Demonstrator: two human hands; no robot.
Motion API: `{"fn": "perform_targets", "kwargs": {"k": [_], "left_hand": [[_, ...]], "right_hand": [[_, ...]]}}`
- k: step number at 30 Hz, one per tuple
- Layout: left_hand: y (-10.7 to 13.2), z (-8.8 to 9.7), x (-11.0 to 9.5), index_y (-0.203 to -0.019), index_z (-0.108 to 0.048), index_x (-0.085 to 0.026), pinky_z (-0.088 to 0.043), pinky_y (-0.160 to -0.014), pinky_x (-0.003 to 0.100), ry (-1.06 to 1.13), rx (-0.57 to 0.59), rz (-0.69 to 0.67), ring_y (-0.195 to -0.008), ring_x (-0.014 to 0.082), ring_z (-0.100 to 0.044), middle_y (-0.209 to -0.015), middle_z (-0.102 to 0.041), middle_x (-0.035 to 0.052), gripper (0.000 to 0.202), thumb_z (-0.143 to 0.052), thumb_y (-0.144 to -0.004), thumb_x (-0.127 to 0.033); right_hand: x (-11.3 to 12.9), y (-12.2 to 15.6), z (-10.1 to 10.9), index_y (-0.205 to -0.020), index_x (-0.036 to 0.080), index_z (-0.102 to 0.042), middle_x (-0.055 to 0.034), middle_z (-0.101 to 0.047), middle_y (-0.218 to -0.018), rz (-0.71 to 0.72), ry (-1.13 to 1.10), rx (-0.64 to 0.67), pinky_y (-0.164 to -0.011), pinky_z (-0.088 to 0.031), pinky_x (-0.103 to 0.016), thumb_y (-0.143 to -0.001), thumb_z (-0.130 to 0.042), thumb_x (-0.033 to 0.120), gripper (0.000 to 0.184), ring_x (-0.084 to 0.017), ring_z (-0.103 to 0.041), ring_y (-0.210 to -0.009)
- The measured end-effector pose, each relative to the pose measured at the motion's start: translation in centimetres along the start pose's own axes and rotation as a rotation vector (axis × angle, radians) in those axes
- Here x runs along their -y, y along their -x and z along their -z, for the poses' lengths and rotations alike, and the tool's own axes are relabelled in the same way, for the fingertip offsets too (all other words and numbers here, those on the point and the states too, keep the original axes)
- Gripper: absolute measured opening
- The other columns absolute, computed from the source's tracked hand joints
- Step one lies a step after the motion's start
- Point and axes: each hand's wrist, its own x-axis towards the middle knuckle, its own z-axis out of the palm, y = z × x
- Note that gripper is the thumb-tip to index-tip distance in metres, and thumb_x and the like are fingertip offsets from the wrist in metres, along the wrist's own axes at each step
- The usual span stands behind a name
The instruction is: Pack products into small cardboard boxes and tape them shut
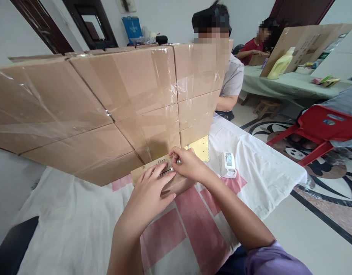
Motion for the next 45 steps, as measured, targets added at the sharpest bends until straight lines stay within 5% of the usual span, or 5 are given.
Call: {"fn": "perform_targets", "kwargs": {"k": [6, 11, 26, 34, 45], "left_hand": [[-0.1, 0.0, 0.0, -0.134, -0.060, -0.036, -0.041, -0.114, 0.054, 0.040, 0.058, 0.011, -0.145, 0.0339, -0.038, -0.154, -0.052, -0.0028, 0.052, -0.067, -0.084, -0.022], [-0.1, 0.0, 0.0, -0.135, -0.060, -0.032, -0.038, -0.116, 0.056, 0.041, 0.070, 0.035, -0.147, 0.0352, -0.035, -0.157, -0.049, -0.0040, 0.051, -0.065, -0.084, -0.025], [-0.3, -0.5, -2.0, -0.129, -0.057, -0.030, -0.034, -0.111, 0.065, 0.030, 0.029, -0.002, -0.127, 0.0342, -0.054, -0.132, -0.068, 0.0059, 0.049, -0.061, -0.082, -0.015], [-1.1, -1.0, -2.8, -0.135, -0.056, -0.030, -0.036, -0.113, 0.062, 0.068, 0.064, -0.085, -0.123, 0.0318, -0.058, -0.127, -0.068, 0.0039, 0.055, -0.069, -0.083, -0.019], [0.2, -0.8, -4.5, -0.119, -0.066, -0.028, -0.038, -0.114, 0.049, 0.065, -0.025, -0.107, -0.110, 0.0259, -0.064, -0.112, -0.074, 0.0024, 0.040, -0.076, -0.081, -0.024]], "right_hand": [[0.6, 0.2, -0.3, -0.108, 0.021, -0.061, 0.0004, -0.067, -0.082, -0.028, 0.128, 0.028, -0.082, -0.042, -0.033, -0.086, -0.060, 0.014, 0.022, -0.017, -0.062, -0.080], [0.4, 0.2, -0.3, -0.117, 0.021, -0.063, -0.0135, -0.059, -0.115, -0.227, 0.512, -0.188, -0.098, -0.040, -0.053, -0.080, -0.077, 0.040, 0.043, -0.038, -0.053, -0.117], [-3.2, 0.9, 0.4, -0.125, 0.021, -0.055, -0.0077, -0.061, -0.127, -0.208, -0.121, -0.112, -0.109, -0.044, -0.042, -0.082, -0.062, 0.018, 0.044, -0.024, -0.058, -0.121], [-6.9, 9.3, 3.0, -0.160, 0.033, -0.016, -0.0083, -0.018, -0.165, -0.021, -0.368, 0.240, -0.124, -0.026, -0.048, -0.083, -0.073, 0.049, 0.098, -0.031, -0.022, -0.154], [-8.8, 12.6, -0.8, -0.163, 0.034, 0.003, -0.0079, -0.004, -0.172, 0.004, -0.246, 0.050, -0.127, -0.024, -0.051, -0.080, -0.073, 0.030, 0.112, -0.032, -0.011, -0.159]]}}
